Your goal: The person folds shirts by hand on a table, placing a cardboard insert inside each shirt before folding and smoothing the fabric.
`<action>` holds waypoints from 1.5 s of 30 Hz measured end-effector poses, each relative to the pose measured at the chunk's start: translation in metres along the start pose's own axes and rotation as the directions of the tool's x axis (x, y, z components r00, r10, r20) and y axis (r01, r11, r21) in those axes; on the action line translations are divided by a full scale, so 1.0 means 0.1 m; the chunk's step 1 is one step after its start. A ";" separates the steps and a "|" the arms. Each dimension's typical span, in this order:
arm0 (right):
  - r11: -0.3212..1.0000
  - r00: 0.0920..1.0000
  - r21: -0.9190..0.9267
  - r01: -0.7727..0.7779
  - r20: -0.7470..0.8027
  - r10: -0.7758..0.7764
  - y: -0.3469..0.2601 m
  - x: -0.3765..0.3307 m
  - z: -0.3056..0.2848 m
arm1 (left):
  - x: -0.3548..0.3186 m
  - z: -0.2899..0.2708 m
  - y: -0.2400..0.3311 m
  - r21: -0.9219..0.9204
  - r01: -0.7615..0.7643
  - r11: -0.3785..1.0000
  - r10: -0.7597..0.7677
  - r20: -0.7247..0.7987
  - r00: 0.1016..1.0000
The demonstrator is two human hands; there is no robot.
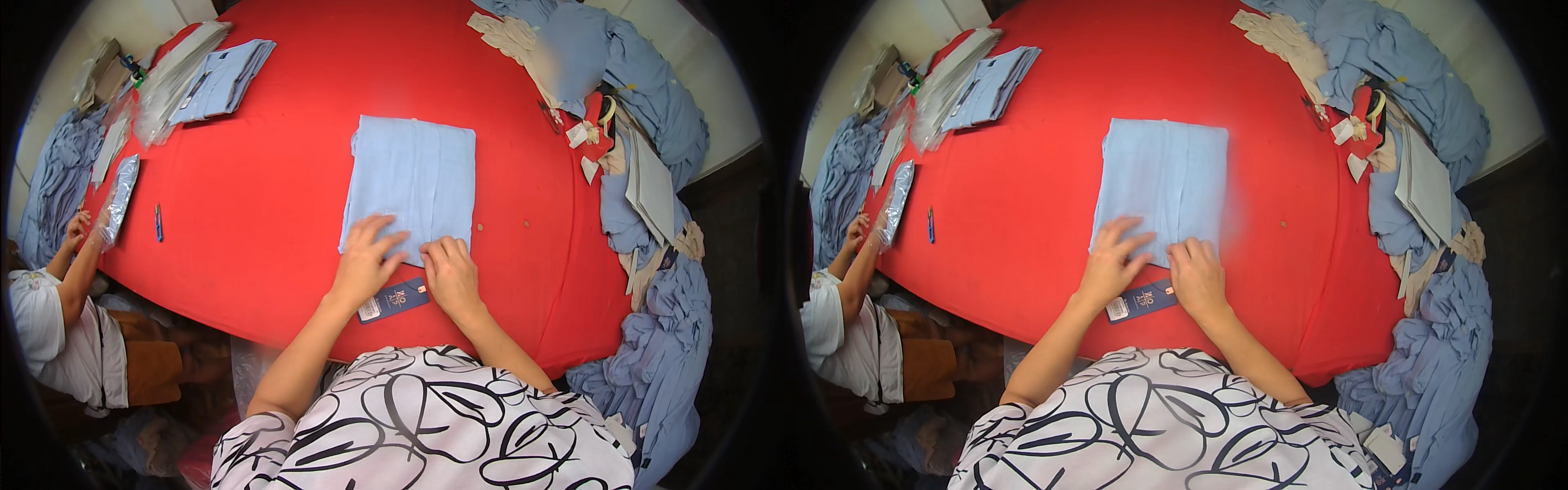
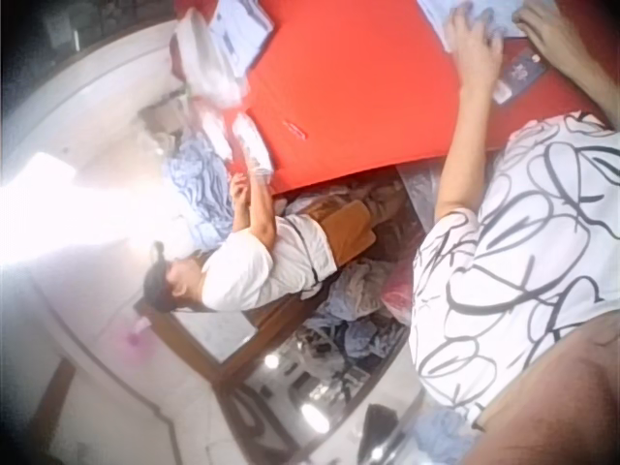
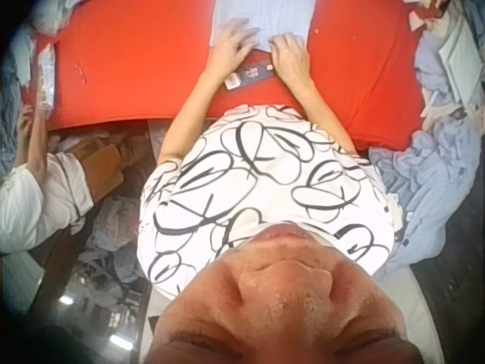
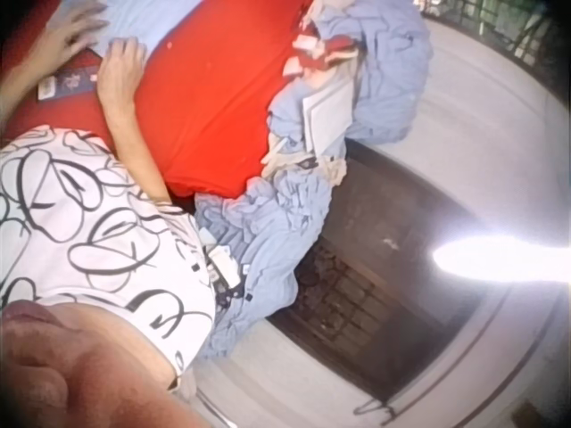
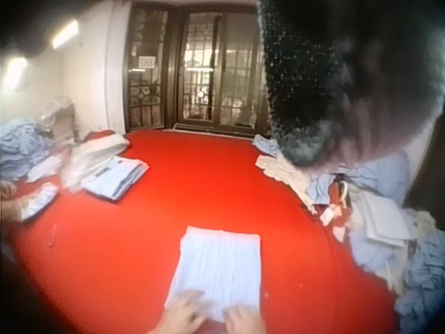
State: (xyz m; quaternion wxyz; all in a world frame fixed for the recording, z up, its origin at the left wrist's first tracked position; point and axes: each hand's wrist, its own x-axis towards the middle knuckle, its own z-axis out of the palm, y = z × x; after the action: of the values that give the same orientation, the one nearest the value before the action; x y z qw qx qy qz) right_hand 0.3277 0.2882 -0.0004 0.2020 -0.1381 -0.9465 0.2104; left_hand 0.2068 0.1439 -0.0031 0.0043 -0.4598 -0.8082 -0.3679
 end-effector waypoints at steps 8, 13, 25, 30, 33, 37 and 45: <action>0.981 0.981 -0.109 0.159 0.126 -0.145 0.24 -0.20 -0.21 | -0.02 -0.43 -0.11 0.161 0.528 0.834 -0.536 0.012 0.844; 0.972 0.953 -0.035 0.234 0.206 -0.222 0.26 -0.14 -0.40 | 0.02 -0.46 -0.09 -0.445 0.666 0.598 -0.665 0.189 0.723; 0.936 0.936 0.046 0.348 0.039 -0.350 0.17 0.45 -1.35 | 0.61 -1.32 0.42 -0.714 0.370 0.594 -0.259 0.266 0.929; 0.809 0.909 0.507 0.297 0.110 -0.403 -0.03 1.04 -2.11 | 0.74 -1.86 0.71 -0.743 0.206 0.637 -0.115 0.174 0.978; 0.747 0.852 0.663 -0.060 0.424 -0.308 0.11 1.39 -2.02 | 0.94 -1.85 0.52 -0.506 0.374 0.777 -0.255 0.290 0.923; 0.600 0.719 0.628 -0.496 0.685 -0.122 0.70 1.63 -1.14 | 1.14 -1.19 -0.14 -0.406 0.493 0.770 -0.425 0.251 0.870; 0.315 0.721 0.690 -0.651 0.692 -0.027 1.16 1.63 -0.47 | 1.33 -0.45 -0.78 -0.443 0.632 0.636 -0.502 0.385 0.775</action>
State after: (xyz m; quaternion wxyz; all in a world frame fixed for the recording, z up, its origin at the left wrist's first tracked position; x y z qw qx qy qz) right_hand 0.2257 0.4623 0.0384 -0.1104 -0.1249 -0.6280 0.7601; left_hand 0.0564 0.1918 0.0292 -0.3360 -0.2002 -0.7655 -0.5109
